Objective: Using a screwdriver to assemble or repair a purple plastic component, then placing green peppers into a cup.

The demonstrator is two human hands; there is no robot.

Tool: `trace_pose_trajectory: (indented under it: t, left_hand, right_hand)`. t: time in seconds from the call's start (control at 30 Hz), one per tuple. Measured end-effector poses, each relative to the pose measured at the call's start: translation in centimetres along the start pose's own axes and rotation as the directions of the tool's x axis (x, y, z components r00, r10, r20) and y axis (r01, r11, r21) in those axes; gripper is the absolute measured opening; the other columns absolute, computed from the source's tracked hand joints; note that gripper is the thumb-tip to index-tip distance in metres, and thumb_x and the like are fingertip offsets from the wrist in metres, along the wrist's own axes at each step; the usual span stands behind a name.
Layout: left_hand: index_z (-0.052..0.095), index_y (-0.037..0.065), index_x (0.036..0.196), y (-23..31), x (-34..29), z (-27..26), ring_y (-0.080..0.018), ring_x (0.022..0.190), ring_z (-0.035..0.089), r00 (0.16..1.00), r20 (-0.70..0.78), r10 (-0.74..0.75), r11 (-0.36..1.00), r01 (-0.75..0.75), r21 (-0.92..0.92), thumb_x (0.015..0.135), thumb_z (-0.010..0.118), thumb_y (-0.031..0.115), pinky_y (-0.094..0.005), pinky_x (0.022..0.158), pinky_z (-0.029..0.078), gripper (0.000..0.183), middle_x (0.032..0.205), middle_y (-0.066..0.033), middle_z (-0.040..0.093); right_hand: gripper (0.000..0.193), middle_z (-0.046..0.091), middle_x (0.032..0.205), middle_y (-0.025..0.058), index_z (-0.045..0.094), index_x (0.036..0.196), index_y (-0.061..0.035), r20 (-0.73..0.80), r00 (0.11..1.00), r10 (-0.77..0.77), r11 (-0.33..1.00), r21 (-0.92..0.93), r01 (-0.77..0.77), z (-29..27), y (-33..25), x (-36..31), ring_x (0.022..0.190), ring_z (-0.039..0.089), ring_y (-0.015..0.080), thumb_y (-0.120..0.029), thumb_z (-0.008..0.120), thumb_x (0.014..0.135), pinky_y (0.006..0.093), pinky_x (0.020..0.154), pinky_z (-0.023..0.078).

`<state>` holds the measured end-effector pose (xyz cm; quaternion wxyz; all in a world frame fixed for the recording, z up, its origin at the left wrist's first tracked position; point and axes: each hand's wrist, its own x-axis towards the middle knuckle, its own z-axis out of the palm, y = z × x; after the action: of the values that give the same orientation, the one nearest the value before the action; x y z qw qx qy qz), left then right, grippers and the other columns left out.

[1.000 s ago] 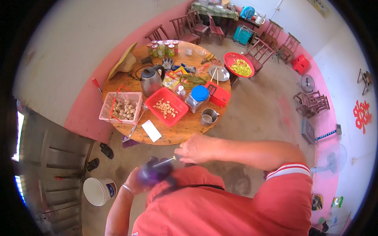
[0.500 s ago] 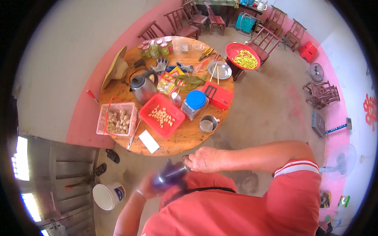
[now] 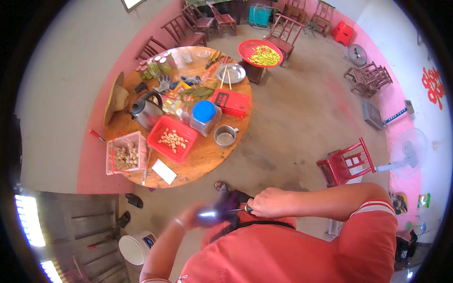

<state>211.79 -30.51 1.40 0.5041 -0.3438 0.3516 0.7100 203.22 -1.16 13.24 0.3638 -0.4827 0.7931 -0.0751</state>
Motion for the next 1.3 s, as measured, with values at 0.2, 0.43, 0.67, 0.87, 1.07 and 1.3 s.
trace_pose_trajectory:
  t: [0.2,0.43,0.67,0.87,1.07,1.3]
  left_hand:
    - [0.059,0.007,0.083,-0.3,3.0,4.9,-0.0178,0.048,0.054,0.979,-0.108,0.173,0.969,-0.150,0.198,0.089,0.040,0.057,-0.0293,0.039,0.041,0.054,0.063,-0.0069,0.060]
    - [0.060,0.011,0.090,3.9,5.8,11.8,-0.0161,0.050,0.052,0.973,-0.139,0.187,0.982,-0.183,0.041,0.089,0.039,0.057,-0.0280,0.045,0.040,0.051,0.063,-0.0043,0.059]
    - [0.060,0.017,0.098,12.8,15.5,21.6,-0.0170,0.052,0.051,0.999,-0.038,-0.011,0.952,0.022,0.305,0.086,0.039,0.061,-0.0294,0.046,0.044,0.050,0.070,-0.0013,0.059]
    - [0.062,0.013,0.081,20.1,21.3,30.3,-0.0144,0.048,0.051,0.995,-0.068,-0.071,0.799,0.098,0.594,0.083,0.042,0.066,-0.0277,0.038,0.034,0.057,0.063,-0.0027,0.058]
    - [0.065,0.007,0.078,25.9,25.6,33.7,-0.0120,0.054,0.054,0.985,-0.107,0.133,0.726,-0.024,0.688,0.084,0.044,0.063,-0.0266,0.044,0.040,0.061,0.065,-0.0030,0.059]
    - [0.057,-0.001,0.114,31.7,33.0,31.4,-0.0158,0.092,0.055,0.692,0.259,0.674,0.552,-0.705,0.445,0.091,0.048,0.049,-0.0297,0.083,0.044,0.056,0.098,-0.0071,0.061]
  right_hand:
    - [0.030,0.063,0.075,0.0225,0.061,0.085,0.0010,0.113,0.993,-0.020,0.930,0.366,-0.023,0.8,2.6,-3.8,0.070,0.062,0.0387,-0.028,0.052,0.088,0.0477,0.066,0.049]
    - [0.026,0.063,0.070,0.0170,0.058,0.086,0.0008,-0.070,0.996,0.048,0.959,0.281,-0.026,-0.7,8.9,-8.7,0.063,0.063,0.0302,-0.025,0.055,0.088,0.0419,0.057,0.049]
    - [0.028,0.062,0.072,0.0207,0.051,0.090,0.0004,-0.277,0.938,0.209,0.968,-0.077,-0.238,0.4,18.7,-15.0,0.064,0.062,0.0345,-0.028,0.056,0.087,0.0453,0.053,0.049]
    - [0.030,0.062,0.078,0.0233,0.053,0.092,0.0010,0.007,0.962,0.272,0.916,0.303,-0.261,-2.5,27.7,-19.2,0.070,0.061,0.0406,-0.028,0.055,0.087,0.0473,0.060,0.048]
    - [0.031,0.059,0.068,0.0113,0.055,0.100,0.0008,0.265,0.936,0.234,0.526,0.775,-0.351,-7.4,35.9,-19.2,0.054,0.056,0.0205,-0.029,0.051,0.092,0.0348,0.052,0.047]
    - [0.021,0.052,0.064,0.0002,0.055,0.101,-0.0056,0.355,0.926,0.133,0.288,0.880,-0.378,-12.3,45.2,-16.5,0.049,0.048,0.0082,-0.025,0.047,0.095,0.0246,0.044,0.039]
